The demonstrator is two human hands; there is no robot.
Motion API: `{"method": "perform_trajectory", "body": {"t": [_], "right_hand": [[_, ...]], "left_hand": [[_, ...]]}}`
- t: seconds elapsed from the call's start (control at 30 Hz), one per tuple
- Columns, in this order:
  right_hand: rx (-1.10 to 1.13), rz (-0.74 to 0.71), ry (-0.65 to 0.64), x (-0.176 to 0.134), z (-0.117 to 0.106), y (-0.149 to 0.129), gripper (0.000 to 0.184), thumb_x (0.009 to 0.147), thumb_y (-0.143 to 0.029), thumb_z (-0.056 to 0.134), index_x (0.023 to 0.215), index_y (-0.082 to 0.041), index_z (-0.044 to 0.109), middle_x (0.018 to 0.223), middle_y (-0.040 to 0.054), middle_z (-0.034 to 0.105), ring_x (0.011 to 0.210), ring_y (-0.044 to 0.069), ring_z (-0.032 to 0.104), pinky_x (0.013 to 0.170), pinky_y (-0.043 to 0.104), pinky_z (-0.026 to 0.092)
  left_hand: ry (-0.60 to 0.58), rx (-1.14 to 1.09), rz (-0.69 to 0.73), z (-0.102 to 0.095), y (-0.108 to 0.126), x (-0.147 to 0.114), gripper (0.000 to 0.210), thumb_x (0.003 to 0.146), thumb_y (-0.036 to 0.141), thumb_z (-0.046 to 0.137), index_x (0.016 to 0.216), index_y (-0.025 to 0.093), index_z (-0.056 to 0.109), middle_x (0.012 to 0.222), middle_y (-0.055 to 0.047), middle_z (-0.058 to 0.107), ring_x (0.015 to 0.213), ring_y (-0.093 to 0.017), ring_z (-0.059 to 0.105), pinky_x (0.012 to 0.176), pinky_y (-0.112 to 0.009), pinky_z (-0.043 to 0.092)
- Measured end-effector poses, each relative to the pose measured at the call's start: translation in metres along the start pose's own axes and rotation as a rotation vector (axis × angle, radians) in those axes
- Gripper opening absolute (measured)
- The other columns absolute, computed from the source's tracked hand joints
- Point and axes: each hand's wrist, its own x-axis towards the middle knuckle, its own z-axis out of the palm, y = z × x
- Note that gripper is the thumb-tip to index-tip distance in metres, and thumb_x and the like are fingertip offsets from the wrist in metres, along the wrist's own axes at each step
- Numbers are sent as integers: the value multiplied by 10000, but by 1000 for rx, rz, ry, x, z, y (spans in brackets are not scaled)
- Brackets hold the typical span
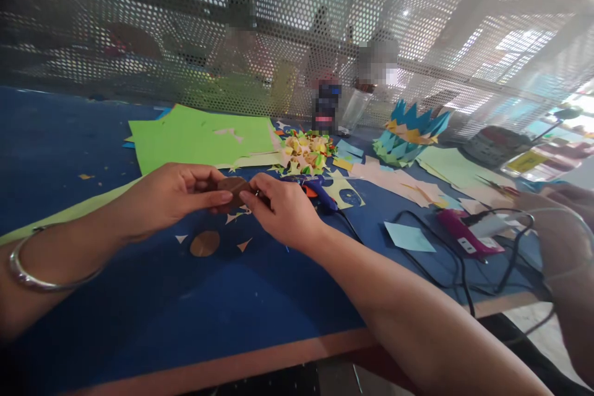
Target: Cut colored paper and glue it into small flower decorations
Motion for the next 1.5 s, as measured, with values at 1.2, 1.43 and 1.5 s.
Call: {"method": "perform_trajectory", "body": {"t": [1.2,1.43,1.5], "right_hand": [[355,86,5,-3,6,5,255,904,-163,569,1158,-175,587,718,-41,633,475,72,584,465,194,447],[556,146,-54,-2,7,3,193,934,-295,602,1085,-176,588,734,-19,688,461,87,610,422,197,476],[580,151,-49,-2,7,4,198,934,-356,621,1016,-179,586,717,-22,683,450,85,602,412,197,466]], "left_hand": [[190,-61,141,2,-3,-2,141,791,273,765,901,207,706,933,-30,747,910,-183,707,878,-336,554],[307,185,216,2,-2,-5,183,834,320,730,971,199,737,949,-50,775,878,-196,713,831,-327,553],[290,216,220,2,-1,-6,178,847,317,712,979,202,742,970,-51,781,891,-200,720,841,-329,554]]}}
